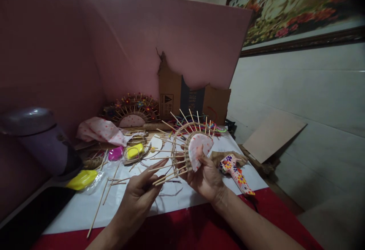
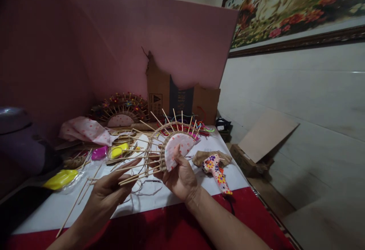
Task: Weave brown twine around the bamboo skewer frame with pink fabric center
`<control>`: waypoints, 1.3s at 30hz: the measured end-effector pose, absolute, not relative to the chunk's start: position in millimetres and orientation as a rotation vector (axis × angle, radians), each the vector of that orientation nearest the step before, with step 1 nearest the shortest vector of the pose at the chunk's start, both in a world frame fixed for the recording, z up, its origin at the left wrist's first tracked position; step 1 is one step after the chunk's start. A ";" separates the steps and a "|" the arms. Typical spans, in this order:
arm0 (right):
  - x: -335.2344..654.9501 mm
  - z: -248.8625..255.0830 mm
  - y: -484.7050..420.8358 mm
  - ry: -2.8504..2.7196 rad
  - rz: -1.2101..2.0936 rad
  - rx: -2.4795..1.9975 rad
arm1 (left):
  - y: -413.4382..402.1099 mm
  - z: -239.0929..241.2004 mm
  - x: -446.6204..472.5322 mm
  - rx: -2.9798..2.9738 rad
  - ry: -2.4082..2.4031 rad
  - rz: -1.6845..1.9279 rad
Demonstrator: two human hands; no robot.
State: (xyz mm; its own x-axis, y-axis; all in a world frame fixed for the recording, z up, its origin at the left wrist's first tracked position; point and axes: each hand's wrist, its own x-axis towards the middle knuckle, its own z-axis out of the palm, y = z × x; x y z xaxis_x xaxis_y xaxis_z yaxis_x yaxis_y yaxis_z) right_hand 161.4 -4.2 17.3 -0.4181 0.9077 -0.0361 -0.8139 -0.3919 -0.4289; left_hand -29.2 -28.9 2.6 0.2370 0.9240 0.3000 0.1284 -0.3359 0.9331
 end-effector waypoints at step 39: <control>155.3 21.0 -11.3 -0.638 1.939 -0.324 | -26.3 19.3 -25.4 1.760 1.034 1.141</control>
State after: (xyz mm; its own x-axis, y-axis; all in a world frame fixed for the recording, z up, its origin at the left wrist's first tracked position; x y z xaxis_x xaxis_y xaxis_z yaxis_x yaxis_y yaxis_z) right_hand 155.3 -11.3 21.0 -0.4396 0.8966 0.0543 -0.7539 -0.3354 -0.5650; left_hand -25.4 -26.3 19.3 0.2653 0.9150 0.3041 0.2124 -0.3631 0.9072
